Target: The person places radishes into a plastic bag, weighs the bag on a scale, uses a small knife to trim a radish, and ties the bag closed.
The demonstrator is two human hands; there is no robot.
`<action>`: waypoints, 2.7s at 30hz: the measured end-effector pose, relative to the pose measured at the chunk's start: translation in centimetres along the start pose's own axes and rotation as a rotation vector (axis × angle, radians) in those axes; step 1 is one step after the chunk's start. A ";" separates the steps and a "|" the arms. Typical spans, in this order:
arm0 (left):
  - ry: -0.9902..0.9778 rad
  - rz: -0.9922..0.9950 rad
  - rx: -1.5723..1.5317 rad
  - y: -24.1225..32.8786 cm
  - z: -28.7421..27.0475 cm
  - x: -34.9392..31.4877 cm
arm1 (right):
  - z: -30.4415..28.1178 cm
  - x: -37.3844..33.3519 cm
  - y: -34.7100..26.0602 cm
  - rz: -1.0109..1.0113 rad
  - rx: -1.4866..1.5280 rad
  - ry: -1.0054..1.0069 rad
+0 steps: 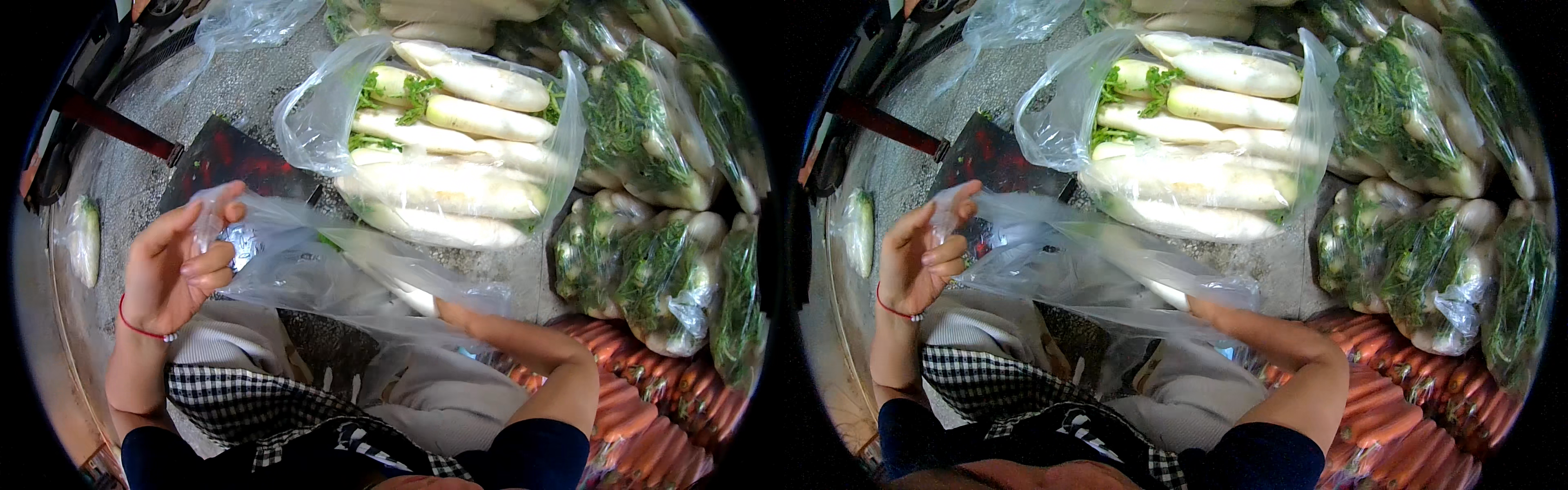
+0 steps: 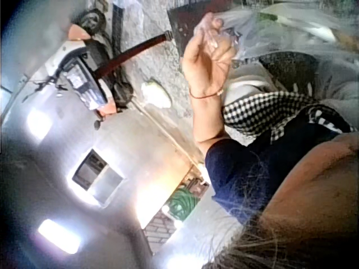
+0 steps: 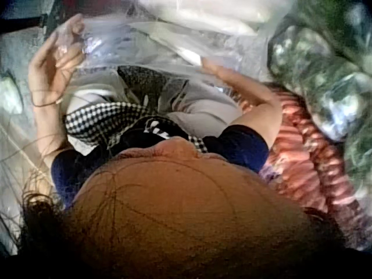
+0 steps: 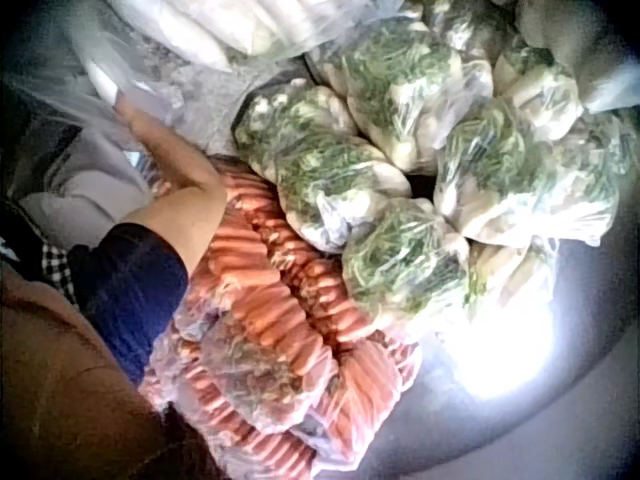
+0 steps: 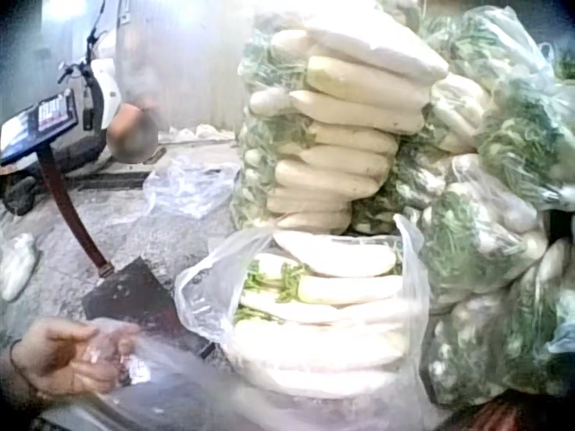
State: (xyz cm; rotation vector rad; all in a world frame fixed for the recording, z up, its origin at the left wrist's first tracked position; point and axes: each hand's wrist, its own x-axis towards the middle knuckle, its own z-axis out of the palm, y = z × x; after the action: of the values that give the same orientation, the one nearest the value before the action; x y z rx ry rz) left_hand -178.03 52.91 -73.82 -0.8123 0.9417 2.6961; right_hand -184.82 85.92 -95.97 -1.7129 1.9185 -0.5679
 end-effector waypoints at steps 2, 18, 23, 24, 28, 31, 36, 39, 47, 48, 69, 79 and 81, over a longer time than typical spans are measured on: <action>-0.109 0.078 0.154 -0.3 -0.1 -0.3 | -0.9 0.8 0.3 -0.052 -0.093 -0.090; -0.133 -0.153 0.082 -4.9 -0.5 -3.8 | -19.1 12.6 8.8 0.520 -0.240 0.162; 0.051 0.037 -0.005 -3.8 -1.4 -4.2 | -15.8 10.5 6.0 0.574 -0.181 -0.146; 0.050 0.104 0.028 -3.7 -1.4 -4.2 | -15.0 10.0 4.8 0.593 -0.271 -0.061; 0.085 0.153 0.054 -3.3 -0.4 -4.2 | -13.5 7.4 2.0 0.656 -0.415 0.176; -0.065 0.109 0.134 -3.1 0.0 -4.3 | -14.8 6.2 1.6 0.676 -0.425 0.405; -0.099 0.018 0.205 -3.5 -1.4 -4.7 | -20.7 1.2 -0.6 0.753 -0.017 1.129; -0.130 -0.079 0.110 -3.5 -2.4 -4.1 | -23.8 -3.3 -3.6 0.316 0.265 1.593; -0.304 -0.315 -0.256 -3.5 -1.6 -2.4 | -24.6 -7.2 -9.2 -0.475 1.010 1.421; -0.301 -0.302 -0.258 -3.4 -1.5 -2.3 | -23.6 -6.4 -9.1 -0.445 1.058 1.306; -0.335 -0.419 -0.130 -4.4 -1.5 -0.9 | -19.3 6.5 4.9 0.391 -0.310 0.824; -0.319 -0.354 -0.084 -4.2 -1.3 -2.1 | -18.6 5.4 11.2 0.574 -0.633 0.622; -0.331 -0.327 -0.059 -4.2 -1.4 -2.3 | -18.5 5.2 10.5 0.628 -0.647 0.599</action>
State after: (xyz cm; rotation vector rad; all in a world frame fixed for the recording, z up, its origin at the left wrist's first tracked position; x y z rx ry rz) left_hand -174.11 55.37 -75.68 -0.4586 0.5984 2.4734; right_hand -204.87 81.62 -88.30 -1.1786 3.1562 -0.2259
